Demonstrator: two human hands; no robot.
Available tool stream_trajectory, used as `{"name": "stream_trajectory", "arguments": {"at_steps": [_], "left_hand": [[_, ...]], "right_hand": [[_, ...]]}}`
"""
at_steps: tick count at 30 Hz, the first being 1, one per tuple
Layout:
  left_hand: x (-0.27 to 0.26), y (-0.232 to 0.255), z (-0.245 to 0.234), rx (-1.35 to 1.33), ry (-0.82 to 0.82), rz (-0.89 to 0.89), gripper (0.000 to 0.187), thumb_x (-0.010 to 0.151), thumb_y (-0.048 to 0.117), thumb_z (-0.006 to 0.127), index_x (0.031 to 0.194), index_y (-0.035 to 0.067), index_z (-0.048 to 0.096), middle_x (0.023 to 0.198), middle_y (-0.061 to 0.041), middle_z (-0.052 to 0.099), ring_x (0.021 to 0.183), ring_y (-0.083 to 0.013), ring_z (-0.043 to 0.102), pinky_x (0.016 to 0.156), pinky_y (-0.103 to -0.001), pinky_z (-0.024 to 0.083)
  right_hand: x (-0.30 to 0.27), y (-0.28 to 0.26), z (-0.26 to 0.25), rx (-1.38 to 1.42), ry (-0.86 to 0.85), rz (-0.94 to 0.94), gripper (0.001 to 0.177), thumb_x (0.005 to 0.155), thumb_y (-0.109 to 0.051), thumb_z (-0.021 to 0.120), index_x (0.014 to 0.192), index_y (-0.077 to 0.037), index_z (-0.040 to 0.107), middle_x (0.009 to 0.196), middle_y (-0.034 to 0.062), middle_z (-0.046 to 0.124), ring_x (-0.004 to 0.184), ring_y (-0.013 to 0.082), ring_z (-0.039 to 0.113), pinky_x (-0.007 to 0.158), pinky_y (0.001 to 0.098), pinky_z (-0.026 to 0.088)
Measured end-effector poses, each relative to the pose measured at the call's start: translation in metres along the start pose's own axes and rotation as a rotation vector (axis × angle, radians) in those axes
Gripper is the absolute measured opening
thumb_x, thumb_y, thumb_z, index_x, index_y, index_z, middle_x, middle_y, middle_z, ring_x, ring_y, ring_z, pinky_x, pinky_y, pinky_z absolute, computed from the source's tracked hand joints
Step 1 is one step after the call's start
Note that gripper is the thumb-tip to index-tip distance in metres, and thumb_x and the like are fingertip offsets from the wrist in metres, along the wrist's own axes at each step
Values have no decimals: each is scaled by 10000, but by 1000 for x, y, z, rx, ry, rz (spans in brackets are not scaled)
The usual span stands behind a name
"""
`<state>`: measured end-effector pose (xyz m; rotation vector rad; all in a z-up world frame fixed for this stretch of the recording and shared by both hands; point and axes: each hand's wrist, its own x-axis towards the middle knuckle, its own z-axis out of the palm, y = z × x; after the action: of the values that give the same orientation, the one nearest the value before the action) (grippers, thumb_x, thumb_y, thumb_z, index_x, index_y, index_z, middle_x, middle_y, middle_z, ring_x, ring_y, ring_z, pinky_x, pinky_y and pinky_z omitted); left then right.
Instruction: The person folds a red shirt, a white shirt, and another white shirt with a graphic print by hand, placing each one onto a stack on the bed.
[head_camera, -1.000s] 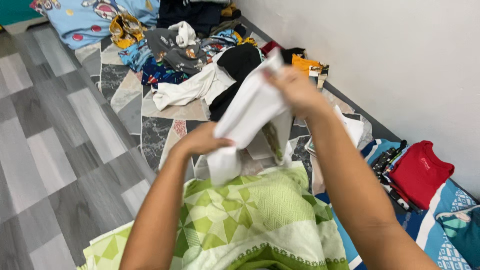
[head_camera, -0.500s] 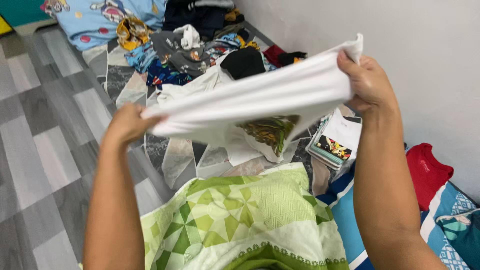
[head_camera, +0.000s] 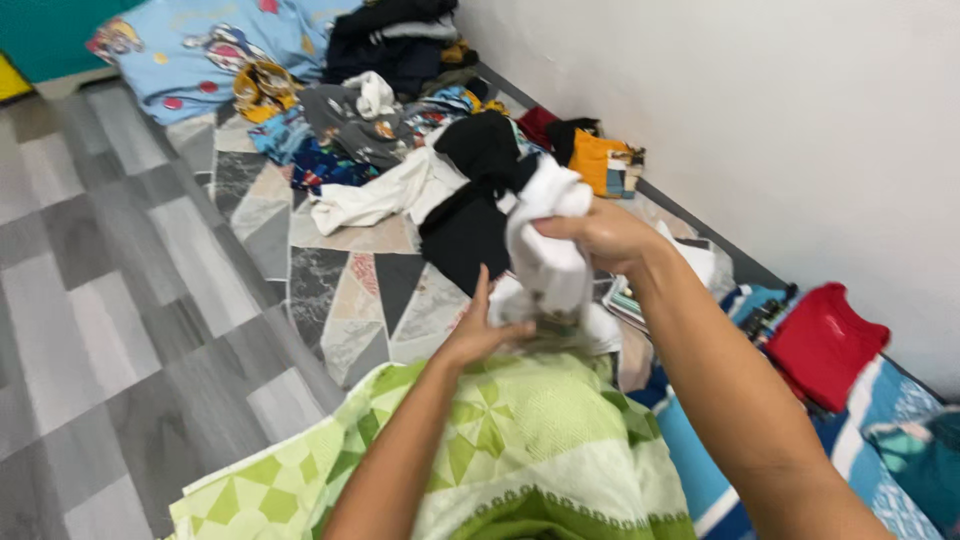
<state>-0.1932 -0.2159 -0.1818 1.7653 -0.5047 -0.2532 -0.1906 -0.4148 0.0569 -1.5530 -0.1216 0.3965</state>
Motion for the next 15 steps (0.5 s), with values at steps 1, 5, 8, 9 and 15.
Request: {"name": "stream_trajectory", "arguments": {"at_steps": [1,5,8,9,15], "left_hand": [[6,9,9,-215,78,-45,1378,731,314,913,1606,124,-134,1630,-160,281,1476,-292,349,1165,-414,352],[12,30,8,-717,-37,-133,1288,752,473,817,1611,125,-78,1676,-145,293,1502,-305,366,1187,-417,345],[-3,32,-7,-835,-262,-272,1226,690,824,536,1639,212,58,1610,-109,322,1407,-284,405,1056,-519,434],[-4,31,-9,-832,-264,-273,1226,690,824,536,1639,212,58,1610,-109,322,1407,-284,405,1056,-519,434],[-15,51,-5,-729,-510,-169,704,997,523,550,1544,96,434,1405,-153,590,1286,-227,594,1109,-398,498]], "right_hand": [[-4,-5,4,66,-110,-24,443,862,-101,767,1283,-7,668,1167,111,742,1047,229,722,914,397,579],[-29,-43,12,51,-240,-97,442,856,-53,742,1288,-16,657,1175,116,744,1061,236,738,938,389,599],[-47,-66,4,181,-317,-257,409,914,-41,731,1310,14,645,1196,141,732,1070,255,737,960,411,603],[-50,-70,0,183,-315,-259,409,914,-41,731,1310,14,645,1196,141,732,1070,255,737,960,411,603],[-52,-97,-52,369,-276,-509,424,1051,-184,671,1422,-5,569,1334,139,672,1181,229,700,1058,385,578]]}}
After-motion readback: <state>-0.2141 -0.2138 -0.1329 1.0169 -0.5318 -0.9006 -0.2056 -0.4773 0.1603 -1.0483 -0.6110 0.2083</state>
